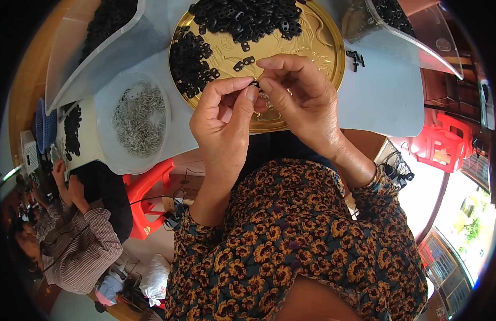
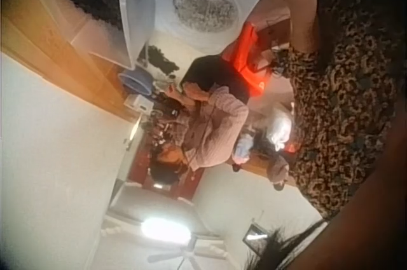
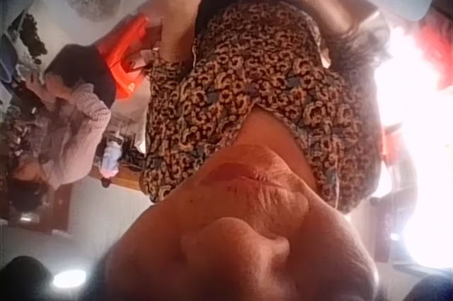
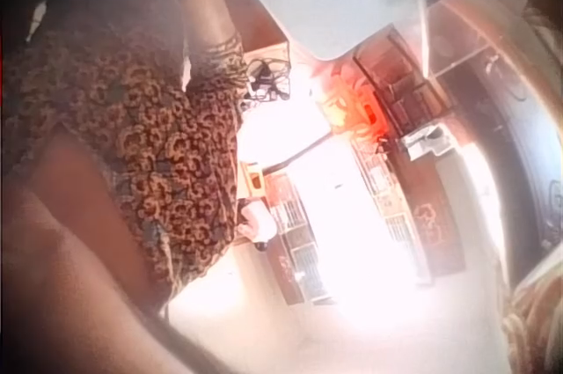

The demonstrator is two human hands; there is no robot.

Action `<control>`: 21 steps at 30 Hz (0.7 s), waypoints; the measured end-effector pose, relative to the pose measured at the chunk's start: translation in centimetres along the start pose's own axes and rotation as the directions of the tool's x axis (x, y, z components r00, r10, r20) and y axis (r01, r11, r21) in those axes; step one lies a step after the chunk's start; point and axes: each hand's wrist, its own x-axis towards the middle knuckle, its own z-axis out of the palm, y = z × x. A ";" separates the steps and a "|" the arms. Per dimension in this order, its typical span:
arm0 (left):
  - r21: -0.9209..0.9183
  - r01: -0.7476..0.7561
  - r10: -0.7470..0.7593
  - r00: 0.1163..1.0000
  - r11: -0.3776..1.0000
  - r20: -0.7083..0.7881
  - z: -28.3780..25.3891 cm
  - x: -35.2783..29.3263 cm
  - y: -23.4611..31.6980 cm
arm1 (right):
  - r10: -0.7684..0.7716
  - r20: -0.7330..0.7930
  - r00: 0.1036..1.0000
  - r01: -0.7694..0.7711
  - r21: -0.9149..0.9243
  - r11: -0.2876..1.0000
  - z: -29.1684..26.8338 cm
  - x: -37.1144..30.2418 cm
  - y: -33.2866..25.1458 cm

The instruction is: The person assembles plastic cord locks by picking up plastic components and small springs from a tray, inserting a spring into a plastic piece, and pressing the plastic parts together by hand.

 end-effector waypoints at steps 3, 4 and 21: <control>0.020 0.002 -0.001 1.000 1.000 -0.025 0.1 0.0 -0.1 | 0.033 -0.050 0.998 -0.030 0.062 0.998 0.7 -0.5 0.3; 0.020 -0.001 0.002 1.000 1.000 -0.026 0.2 0.0 -0.2 | 0.031 -0.048 0.998 -0.028 0.062 0.998 1.0 -0.7 0.4; -0.055 0.098 -0.094 0.994 0.994 0.063 -0.4 0.5 0.4 | -0.143 0.106 0.984 0.157 -0.133 0.979 -1.5 0.7 0.3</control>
